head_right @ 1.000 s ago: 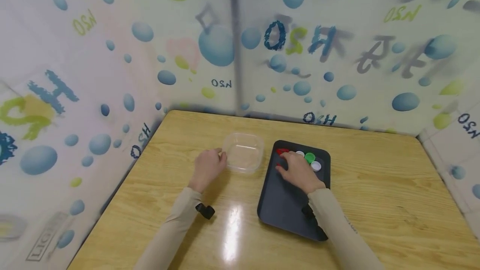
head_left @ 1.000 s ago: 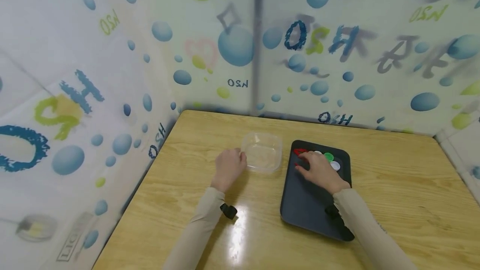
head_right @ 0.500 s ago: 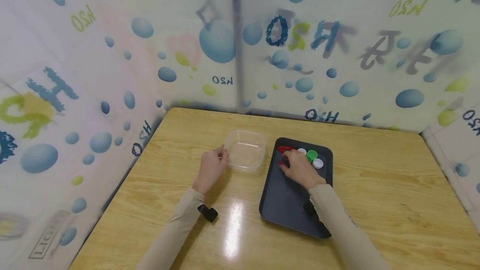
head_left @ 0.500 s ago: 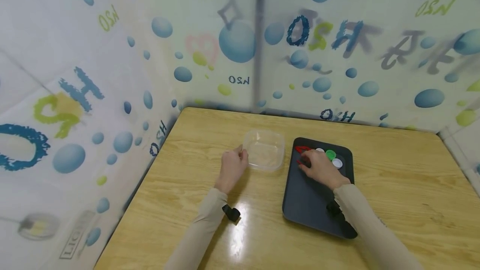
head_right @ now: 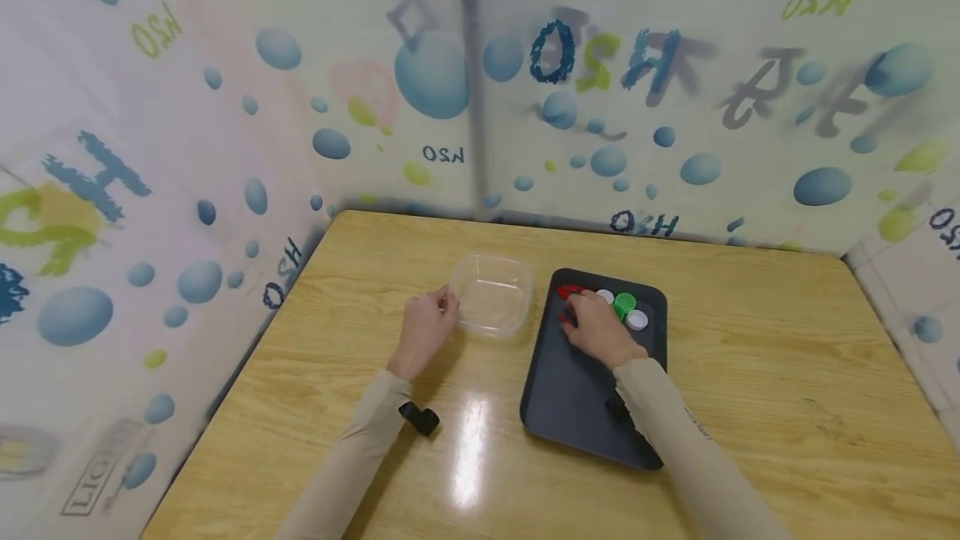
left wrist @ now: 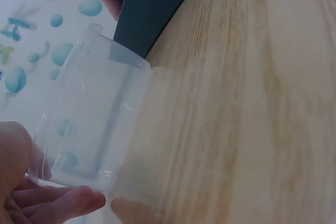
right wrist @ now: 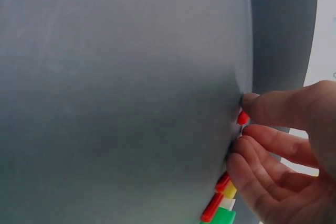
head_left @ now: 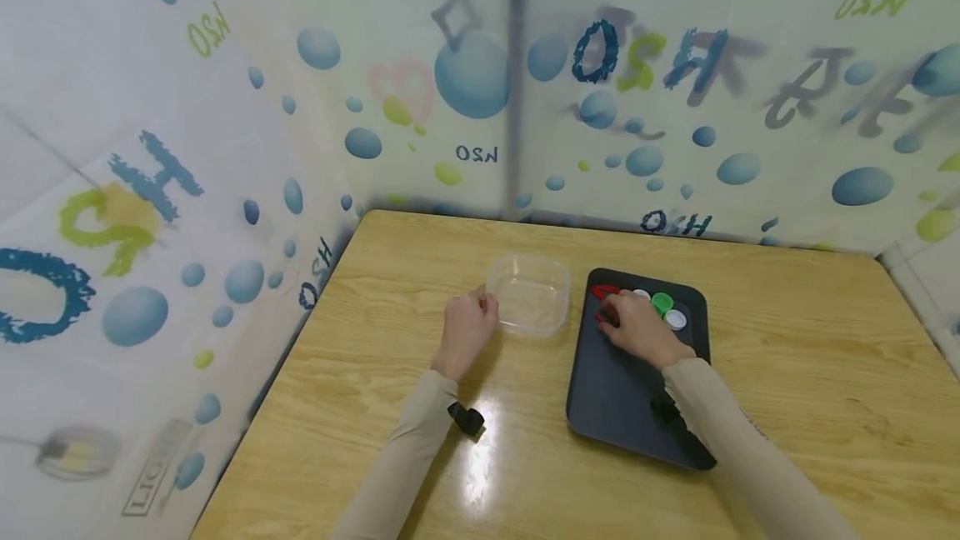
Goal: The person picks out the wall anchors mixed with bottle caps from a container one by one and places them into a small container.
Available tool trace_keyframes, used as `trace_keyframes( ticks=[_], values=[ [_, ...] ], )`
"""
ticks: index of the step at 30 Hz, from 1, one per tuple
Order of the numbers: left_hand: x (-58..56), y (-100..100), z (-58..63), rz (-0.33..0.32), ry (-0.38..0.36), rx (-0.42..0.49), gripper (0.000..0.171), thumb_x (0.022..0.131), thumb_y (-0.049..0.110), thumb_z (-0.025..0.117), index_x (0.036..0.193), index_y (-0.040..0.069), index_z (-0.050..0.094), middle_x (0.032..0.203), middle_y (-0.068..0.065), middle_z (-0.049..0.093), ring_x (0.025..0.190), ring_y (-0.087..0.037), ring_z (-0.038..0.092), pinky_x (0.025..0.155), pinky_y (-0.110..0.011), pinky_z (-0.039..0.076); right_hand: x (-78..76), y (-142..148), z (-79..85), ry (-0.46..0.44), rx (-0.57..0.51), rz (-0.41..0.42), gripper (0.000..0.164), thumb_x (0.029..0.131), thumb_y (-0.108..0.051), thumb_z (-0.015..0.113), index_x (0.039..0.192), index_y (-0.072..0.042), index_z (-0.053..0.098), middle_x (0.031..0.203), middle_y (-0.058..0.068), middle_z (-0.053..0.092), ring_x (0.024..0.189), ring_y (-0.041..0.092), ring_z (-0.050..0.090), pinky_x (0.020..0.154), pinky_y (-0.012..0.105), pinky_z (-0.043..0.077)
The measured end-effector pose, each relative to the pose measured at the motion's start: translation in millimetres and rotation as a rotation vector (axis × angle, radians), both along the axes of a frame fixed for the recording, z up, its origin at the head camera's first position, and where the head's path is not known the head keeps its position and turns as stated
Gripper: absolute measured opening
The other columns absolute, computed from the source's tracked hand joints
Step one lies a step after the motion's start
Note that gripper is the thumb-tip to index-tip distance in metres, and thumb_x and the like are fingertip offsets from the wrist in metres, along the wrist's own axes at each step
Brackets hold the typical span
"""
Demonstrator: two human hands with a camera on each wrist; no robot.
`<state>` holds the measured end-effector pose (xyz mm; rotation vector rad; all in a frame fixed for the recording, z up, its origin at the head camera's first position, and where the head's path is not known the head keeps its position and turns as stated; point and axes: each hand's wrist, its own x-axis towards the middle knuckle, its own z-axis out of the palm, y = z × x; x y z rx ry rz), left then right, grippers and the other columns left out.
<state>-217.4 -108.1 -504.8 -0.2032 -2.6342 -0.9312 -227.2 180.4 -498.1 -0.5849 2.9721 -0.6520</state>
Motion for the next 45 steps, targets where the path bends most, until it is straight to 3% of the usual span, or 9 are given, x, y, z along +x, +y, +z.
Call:
trace_keyframes(
  ticks=[8,15,28,36,45],
  values=[
    [-1.4,1.5,1.2,0.020,0.028,-0.032,0.034,0.091,0.008,0.054,0.062,0.016,0.039,0.056,0.007,0.032,0.053,-0.015,0.034,0.050,-0.025,0.025,-1.5,2.9,-0.5,-0.008,-0.048,-0.015,0.020,0.087,-0.009,0.074,0.103,0.003,0.070,0.094,0.016,0.068,0.083,0.027,0.065,0.076,0.045,0.055],
    [-1.8,1.3,2.6,0.007,0.041,-0.004,0.032,0.092,0.009,0.053,0.063,0.015,0.040,0.056,0.008,0.030,0.051,-0.012,0.030,0.049,-0.024,0.023,-4.1,5.6,4.1,-0.002,-0.078,0.009,0.007,0.088,-0.006,0.075,0.093,-0.001,0.074,0.085,0.009,0.071,0.076,0.021,0.066,0.071,0.041,0.055],
    [-0.3,0.9,3.7,0.006,-0.009,0.020,0.030,0.095,0.010,0.052,0.066,0.014,0.046,0.056,0.007,0.034,0.050,-0.009,0.032,0.048,-0.022,0.024,-2.9,4.0,-0.1,0.000,-0.045,0.014,0.009,0.090,-0.004,0.070,0.095,0.003,0.071,0.085,0.012,0.066,0.072,0.020,0.059,0.068,0.040,0.051],
    [1.8,0.2,-0.7,0.006,0.012,0.004,0.032,0.093,0.008,0.053,0.064,0.014,0.043,0.057,0.007,0.033,0.051,-0.010,0.033,0.049,-0.022,0.025,-5.1,8.4,-4.5,-0.032,-0.115,0.004,0.007,0.093,-0.004,0.065,0.095,0.001,0.069,0.088,0.014,0.069,0.070,0.018,0.058,0.067,0.037,0.049],
    [2.0,2.0,-2.0,0.021,0.028,-0.013,0.031,0.094,0.009,0.054,0.064,0.013,0.045,0.056,0.007,0.035,0.051,-0.011,0.034,0.049,-0.023,0.025,1.9,14.0,8.4,-0.030,-0.221,-0.038,0.010,0.096,-0.009,0.065,0.098,0.000,0.069,0.090,0.013,0.072,0.074,0.018,0.065,0.069,0.038,0.054]
  ],
)
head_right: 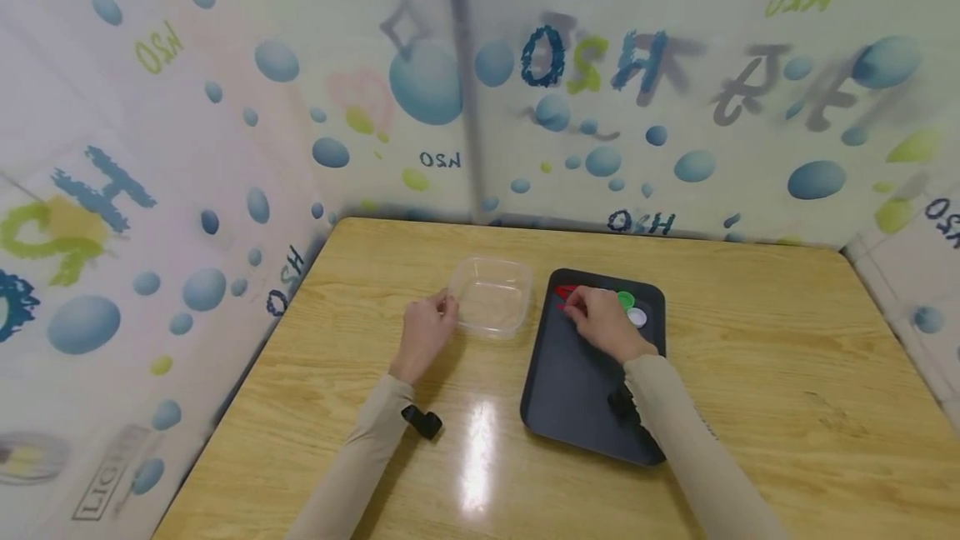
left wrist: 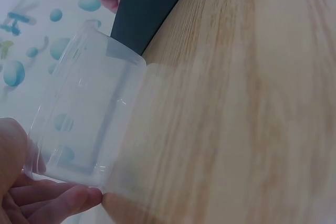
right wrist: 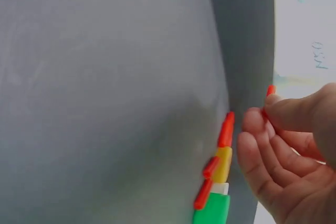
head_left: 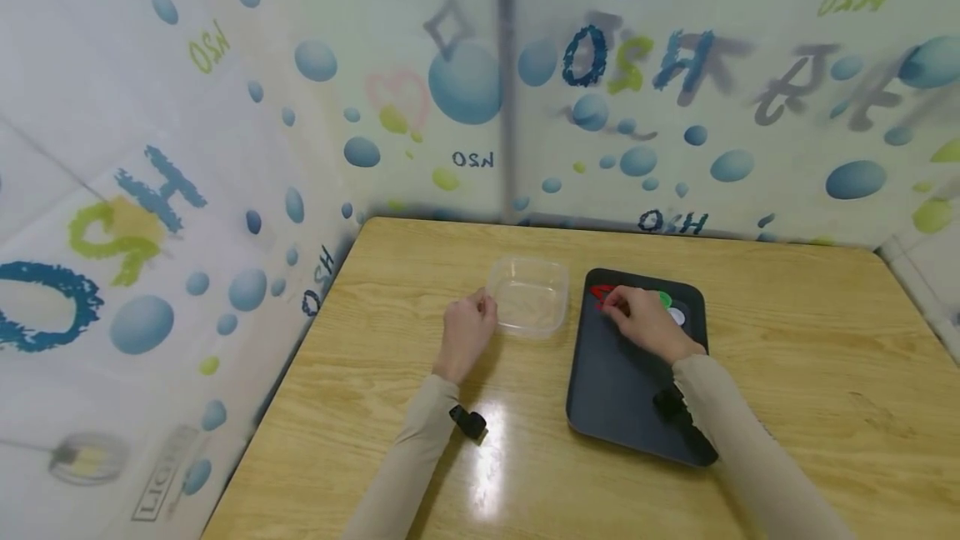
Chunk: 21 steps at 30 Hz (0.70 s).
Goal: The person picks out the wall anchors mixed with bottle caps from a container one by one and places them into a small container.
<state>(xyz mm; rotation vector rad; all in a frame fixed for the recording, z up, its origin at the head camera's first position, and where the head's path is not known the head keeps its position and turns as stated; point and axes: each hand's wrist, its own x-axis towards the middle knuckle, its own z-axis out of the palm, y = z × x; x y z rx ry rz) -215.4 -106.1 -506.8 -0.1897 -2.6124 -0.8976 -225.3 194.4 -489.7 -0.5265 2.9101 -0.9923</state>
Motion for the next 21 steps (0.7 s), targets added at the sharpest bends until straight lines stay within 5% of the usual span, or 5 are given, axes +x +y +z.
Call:
trace_keyframes(
  ticks=[21],
  values=[
    [-2.5,-1.3,-2.1,0.009,-0.013,0.023,0.031,0.092,0.011,0.053,0.063,0.015,0.043,0.056,0.007,0.035,0.052,-0.011,0.033,0.050,-0.024,0.025,4.2,-3.5,15.5,0.002,-0.125,-0.053,0.016,0.100,-0.014,0.063,0.110,-0.004,0.068,0.098,0.012,0.073,0.082,0.020,0.067,0.071,0.034,0.052]
  ],
)
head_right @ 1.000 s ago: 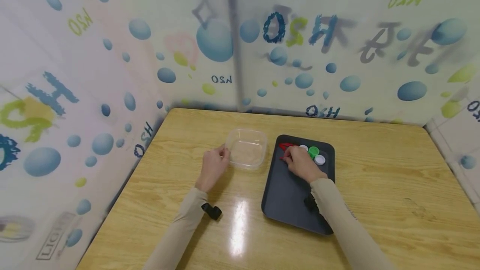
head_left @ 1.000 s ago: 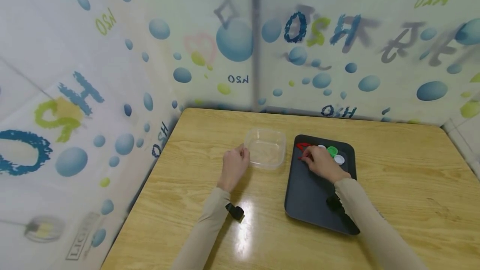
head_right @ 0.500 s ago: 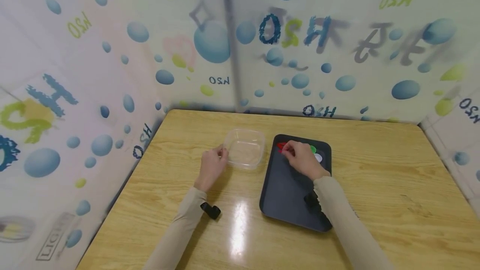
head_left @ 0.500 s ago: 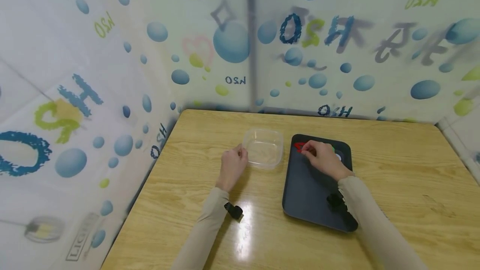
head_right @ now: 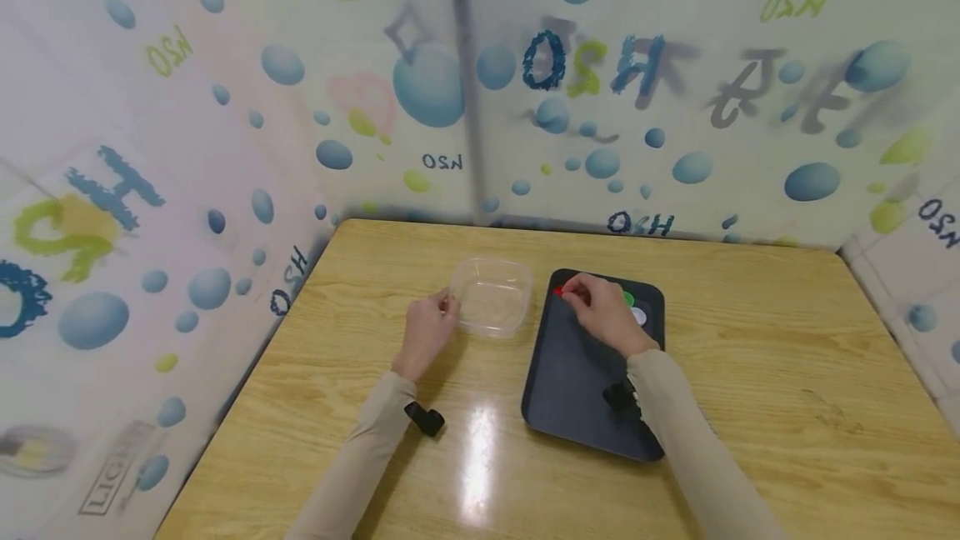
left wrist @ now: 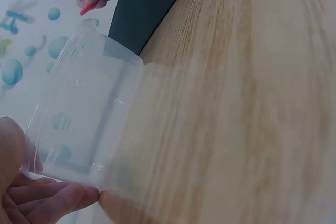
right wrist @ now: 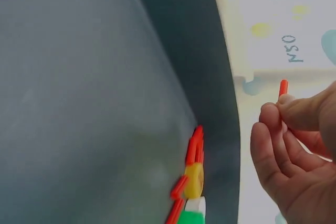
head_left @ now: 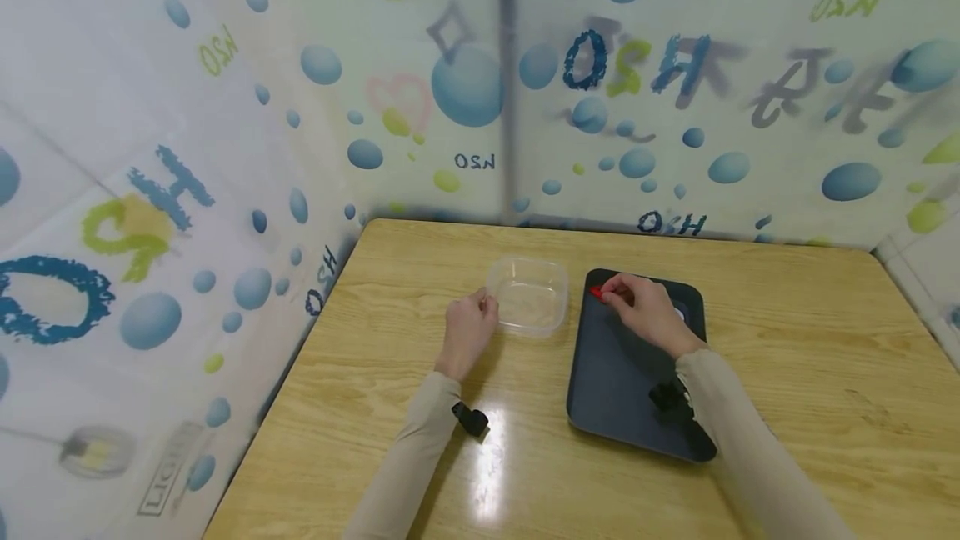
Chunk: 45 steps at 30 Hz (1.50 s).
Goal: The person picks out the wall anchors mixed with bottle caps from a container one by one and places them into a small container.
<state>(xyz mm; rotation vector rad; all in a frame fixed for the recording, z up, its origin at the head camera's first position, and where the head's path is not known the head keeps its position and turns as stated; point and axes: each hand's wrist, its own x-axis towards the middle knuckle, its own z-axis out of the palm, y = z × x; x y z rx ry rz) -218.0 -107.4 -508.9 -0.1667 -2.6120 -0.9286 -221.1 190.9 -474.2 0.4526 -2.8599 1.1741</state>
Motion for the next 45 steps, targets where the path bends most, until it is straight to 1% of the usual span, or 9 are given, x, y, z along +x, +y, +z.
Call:
trace_keyframes(
  ticks=[7,9,15,19,27,33,36,42,45],
  values=[
    [-0.4,-0.5,-1.2,0.001,0.004,-0.002,0.030,0.092,0.010,0.052,0.064,0.013,0.045,0.056,0.007,0.032,0.051,-0.010,0.030,0.050,-0.023,0.024,-3.6,-11.3,4.3,-0.022,-0.067,0.008,0.018,0.100,-0.018,0.063,0.110,-0.004,0.068,0.098,0.013,0.072,0.083,0.021,0.067,0.067,0.026,0.051],
    [-0.4,-0.5,-1.0,-0.002,0.005,0.001,0.030,0.092,0.010,0.052,0.064,0.013,0.044,0.056,0.007,0.032,0.051,-0.010,0.030,0.050,-0.023,0.024,-5.0,-14.7,5.2,-0.018,-0.088,0.012,0.018,0.100,-0.018,0.063,0.109,-0.003,0.068,0.097,0.014,0.072,0.082,0.023,0.067,0.067,0.025,0.050],
    [-0.3,-0.7,-1.4,-0.011,-0.001,0.020,0.031,0.092,0.010,0.053,0.063,0.014,0.043,0.056,0.007,0.031,0.051,-0.009,0.030,0.050,-0.022,0.025,-8.9,-27.3,7.6,0.038,-0.125,0.043,0.015,0.099,-0.013,0.064,0.107,-0.002,0.069,0.092,0.014,0.072,0.078,0.023,0.067,0.064,0.024,0.050],
    [-0.7,0.6,-1.2,-0.016,-0.004,0.027,0.029,0.092,0.009,0.054,0.065,0.012,0.046,0.056,0.007,0.032,0.051,-0.008,0.031,0.049,-0.021,0.025,-9.9,-35.6,10.5,0.026,-0.140,0.055,0.015,0.099,-0.013,0.064,0.108,-0.002,0.068,0.094,0.016,0.072,0.079,0.025,0.067,0.066,0.024,0.050],
    [0.4,1.4,2.3,-0.029,-0.011,0.022,0.031,0.093,0.008,0.052,0.064,0.013,0.042,0.057,0.007,0.030,0.051,-0.008,0.029,0.049,-0.021,0.024,-15.4,-50.4,12.8,0.043,-0.124,0.082,0.015,0.098,-0.013,0.065,0.106,-0.002,0.069,0.093,0.014,0.072,0.078,0.021,0.065,0.065,0.024,0.050],
    [2.1,0.4,3.1,-0.008,-0.007,0.024,0.028,0.092,0.007,0.053,0.065,0.011,0.047,0.056,0.006,0.032,0.051,-0.009,0.031,0.050,-0.022,0.025,-20.7,-60.8,13.9,-0.001,-0.117,0.094,0.016,0.099,-0.015,0.063,0.108,-0.002,0.068,0.096,0.014,0.072,0.081,0.020,0.064,0.066,0.026,0.049],
    [2.3,0.7,2.5,0.005,-0.006,0.012,0.028,0.091,0.008,0.054,0.064,0.012,0.047,0.056,0.006,0.033,0.051,-0.010,0.032,0.050,-0.022,0.026,-22.8,-65.3,15.9,-0.018,-0.109,0.109,0.016,0.100,-0.014,0.062,0.108,-0.002,0.068,0.098,0.015,0.072,0.083,0.020,0.065,0.068,0.028,0.049],
    [1.6,1.5,1.4,-0.003,0.010,0.009,0.032,0.092,0.008,0.054,0.063,0.013,0.043,0.056,0.007,0.030,0.050,-0.009,0.029,0.049,-0.021,0.024,-27.7,-74.7,18.3,-0.002,-0.092,0.135,0.015,0.100,-0.014,0.061,0.107,-0.002,0.068,0.096,0.014,0.072,0.083,0.020,0.066,0.071,0.030,0.051],
    [1.8,2.0,1.8,0.000,0.002,0.021,0.030,0.092,0.008,0.054,0.064,0.011,0.048,0.056,0.007,0.032,0.050,-0.008,0.030,0.049,-0.020,0.025,-30.0,-79.4,18.4,-0.015,-0.095,0.141,0.015,0.100,-0.014,0.062,0.107,-0.002,0.068,0.098,0.016,0.072,0.083,0.021,0.066,0.072,0.031,0.052]
  ],
)
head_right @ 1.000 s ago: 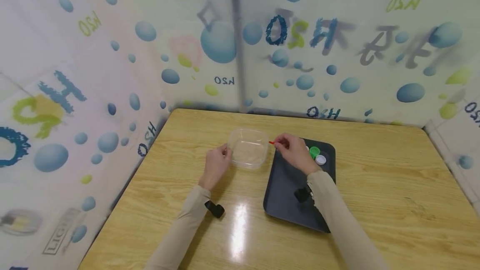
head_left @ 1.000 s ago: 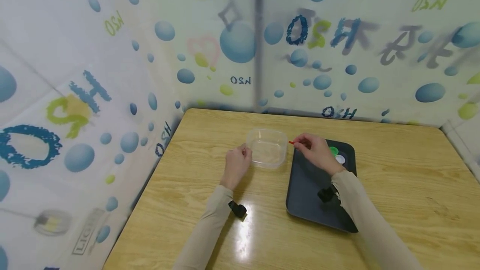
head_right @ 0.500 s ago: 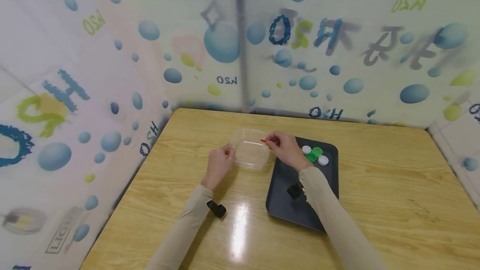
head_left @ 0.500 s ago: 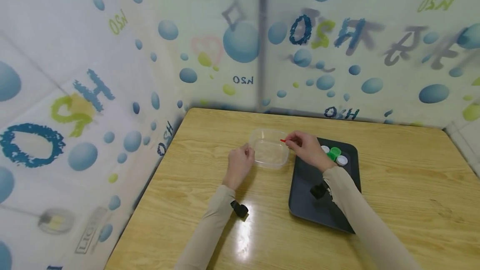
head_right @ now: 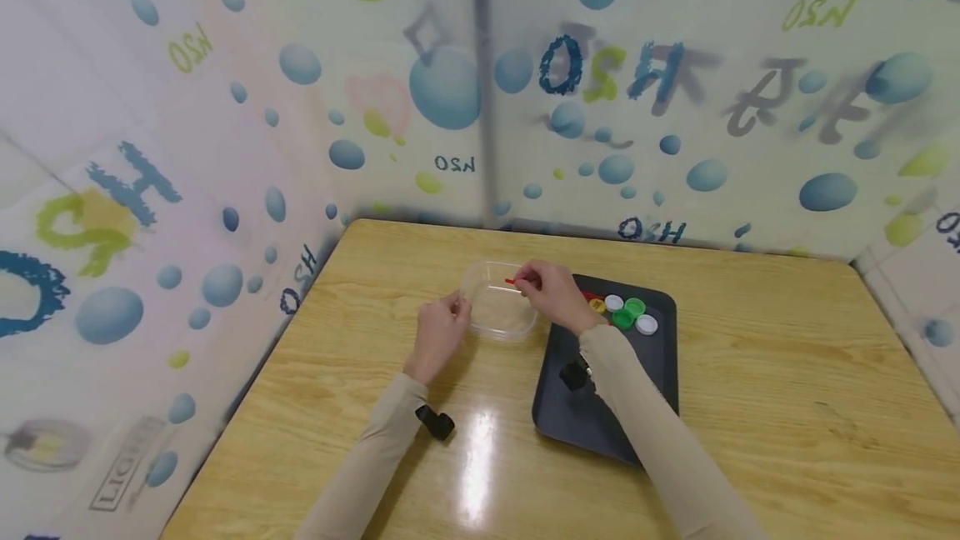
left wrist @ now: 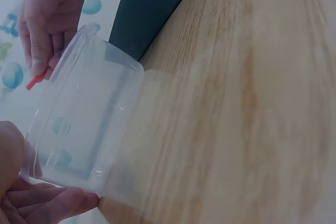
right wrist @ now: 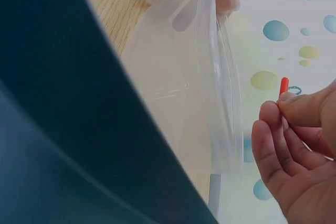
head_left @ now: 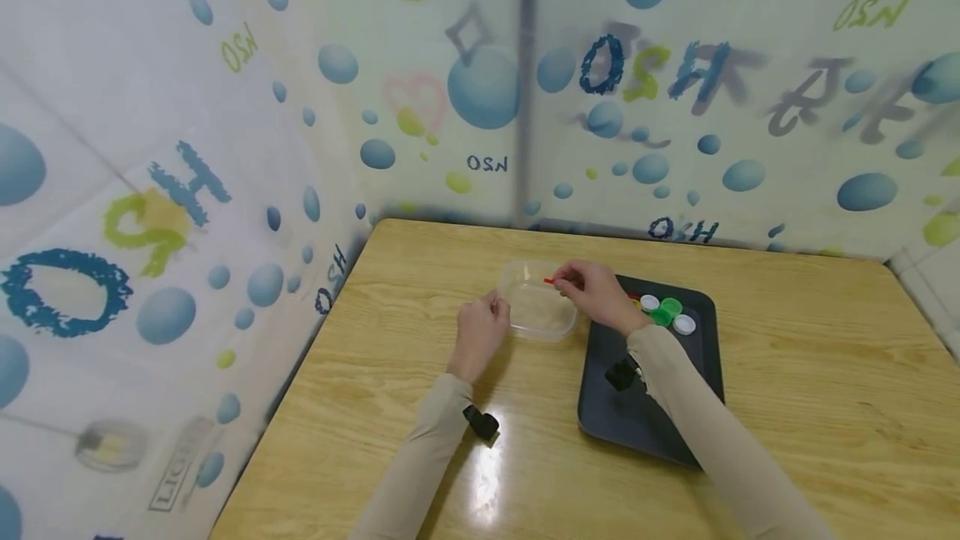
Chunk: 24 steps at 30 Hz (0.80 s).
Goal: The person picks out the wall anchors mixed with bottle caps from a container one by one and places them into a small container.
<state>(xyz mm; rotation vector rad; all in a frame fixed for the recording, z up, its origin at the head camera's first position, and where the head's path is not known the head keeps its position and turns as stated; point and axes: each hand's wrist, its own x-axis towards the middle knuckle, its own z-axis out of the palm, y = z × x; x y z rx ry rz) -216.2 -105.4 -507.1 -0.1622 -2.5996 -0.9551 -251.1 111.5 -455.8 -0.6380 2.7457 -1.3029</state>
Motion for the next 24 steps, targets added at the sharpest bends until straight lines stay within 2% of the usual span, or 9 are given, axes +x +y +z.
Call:
trace_keyframes(
  ticks=[4,10,13,16,18,20,24],
  values=[
    [0.5,0.8,-0.6,0.008,-0.003,-0.002,0.025,0.092,0.008,0.055,0.067,0.008,0.056,0.057,0.005,0.036,0.051,-0.008,0.033,0.049,-0.020,0.027,-4.0,-4.7,-2.5,-0.020,0.007,0.002,0.015,0.100,-0.014,0.062,0.108,-0.003,0.068,0.100,0.017,0.071,0.084,0.020,0.064,0.073,0.030,0.053],
    [0.4,1.4,-1.6,0.019,0.027,-0.017,0.025,0.091,0.007,0.056,0.066,0.008,0.056,0.057,0.005,0.037,0.052,-0.009,0.034,0.049,-0.020,0.028,-9.3,-11.0,-5.5,-0.031,0.016,0.020,0.014,0.099,-0.013,0.063,0.107,-0.002,0.067,0.098,0.016,0.071,0.081,0.020,0.062,0.073,0.030,0.054],
    [0.7,1.4,-1.8,0.026,0.034,-0.025,0.022,0.091,0.007,0.056,0.069,0.005,0.062,0.056,0.003,0.042,0.052,-0.010,0.036,0.050,-0.021,0.030,-11.0,-15.3,-7.7,-0.032,0.020,0.030,0.013,0.098,-0.012,0.064,0.106,-0.003,0.069,0.098,0.014,0.072,0.081,0.018,0.062,0.073,0.029,0.054],
    [1.2,1.5,-1.8,0.038,0.034,-0.027,0.020,0.090,0.007,0.057,0.083,-0.002,0.073,0.058,-0.002,0.053,0.053,-0.011,0.040,0.050,-0.022,0.033,-11.8,-19.8,-9.4,-0.012,0.023,0.051,0.011,0.097,-0.011,0.065,0.104,-0.003,0.070,0.097,0.012,0.072,0.080,0.017,0.064,0.072,0.029,0.055],
    [1.6,1.4,-1.7,0.047,0.030,-0.032,0.022,0.091,0.008,0.057,0.092,-0.004,0.075,0.060,-0.005,0.057,0.053,-0.011,0.041,0.050,-0.023,0.035,-11.4,-22.3,-9.4,0.001,0.022,0.066,0.010,0.097,-0.010,0.065,0.102,-0.004,0.070,0.096,0.011,0.072,0.081,0.017,0.065,0.073,0.030,0.055],
    [1.7,1.4,-1.6,0.050,0.027,-0.035,0.023,0.091,0.008,0.057,0.094,-0.004,0.076,0.059,-0.005,0.056,0.053,-0.012,0.041,0.050,-0.024,0.035,-11.0,-24.5,-9.4,0.017,0.019,0.078,0.009,0.096,-0.010,0.066,0.101,-0.004,0.070,0.096,0.011,0.072,0.081,0.017,0.066,0.074,0.031,0.056],
    [1.1,1.5,-1.8,0.039,0.034,-0.040,0.019,0.091,0.008,0.056,0.079,0.002,0.070,0.055,0.002,0.044,0.052,-0.012,0.038,0.050,-0.024,0.032,-10.1,-27.9,-9.0,0.034,0.020,0.086,0.009,0.096,-0.010,0.066,0.101,-0.003,0.070,0.096,0.011,0.073,0.083,0.019,0.069,0.077,0.035,0.057]
  ],
)
